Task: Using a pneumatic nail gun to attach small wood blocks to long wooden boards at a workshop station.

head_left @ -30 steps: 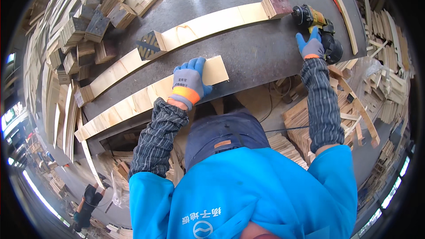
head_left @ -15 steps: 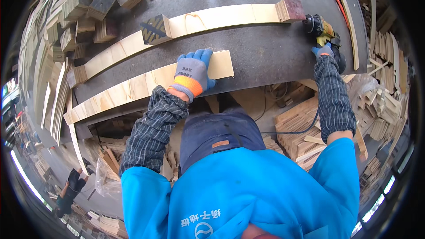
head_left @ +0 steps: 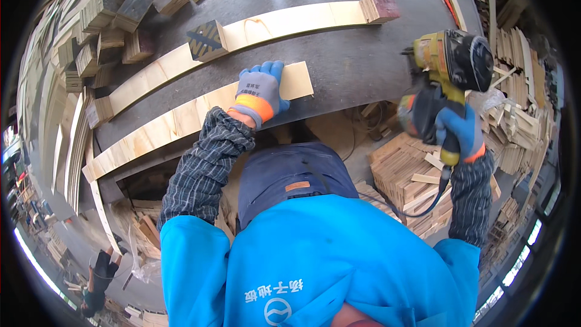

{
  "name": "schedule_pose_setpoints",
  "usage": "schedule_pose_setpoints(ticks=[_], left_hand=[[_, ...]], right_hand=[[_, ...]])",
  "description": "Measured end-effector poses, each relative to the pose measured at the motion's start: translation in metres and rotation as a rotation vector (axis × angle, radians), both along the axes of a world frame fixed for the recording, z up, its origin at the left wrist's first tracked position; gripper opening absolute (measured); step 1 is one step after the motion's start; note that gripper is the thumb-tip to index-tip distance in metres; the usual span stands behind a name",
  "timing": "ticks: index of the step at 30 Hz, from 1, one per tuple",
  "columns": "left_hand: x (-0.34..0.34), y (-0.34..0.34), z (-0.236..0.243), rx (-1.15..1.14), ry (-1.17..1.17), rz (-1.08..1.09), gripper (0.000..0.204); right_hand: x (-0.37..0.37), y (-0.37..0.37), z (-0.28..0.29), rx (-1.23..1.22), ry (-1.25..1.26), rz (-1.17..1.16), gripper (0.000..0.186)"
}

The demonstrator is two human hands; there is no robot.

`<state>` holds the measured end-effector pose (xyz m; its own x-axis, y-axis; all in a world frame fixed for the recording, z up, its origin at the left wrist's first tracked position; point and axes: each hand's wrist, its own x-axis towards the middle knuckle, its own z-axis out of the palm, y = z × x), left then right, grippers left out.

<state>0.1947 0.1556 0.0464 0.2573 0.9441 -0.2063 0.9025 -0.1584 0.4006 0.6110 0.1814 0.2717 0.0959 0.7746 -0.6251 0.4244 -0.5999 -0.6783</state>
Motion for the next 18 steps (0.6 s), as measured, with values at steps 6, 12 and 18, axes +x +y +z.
schedule_pose_setpoints(ticks=[6,12,18], left_hand=[[-0.001,-0.001,-0.002,0.013,-0.002,0.005,0.084],[-0.001,-0.001,-0.003,-0.001,-0.006,0.011,0.082],[-0.003,0.001,-0.004,-0.003,-0.022,0.034,0.079]], right_hand=[[-0.094,-0.054,0.043,-0.108,0.209,0.084,0.008],[-0.140,-0.050,0.013,-0.176,0.394,0.170,0.019],[-0.165,-0.043,-0.008,-0.241,0.366,0.146,0.020]])
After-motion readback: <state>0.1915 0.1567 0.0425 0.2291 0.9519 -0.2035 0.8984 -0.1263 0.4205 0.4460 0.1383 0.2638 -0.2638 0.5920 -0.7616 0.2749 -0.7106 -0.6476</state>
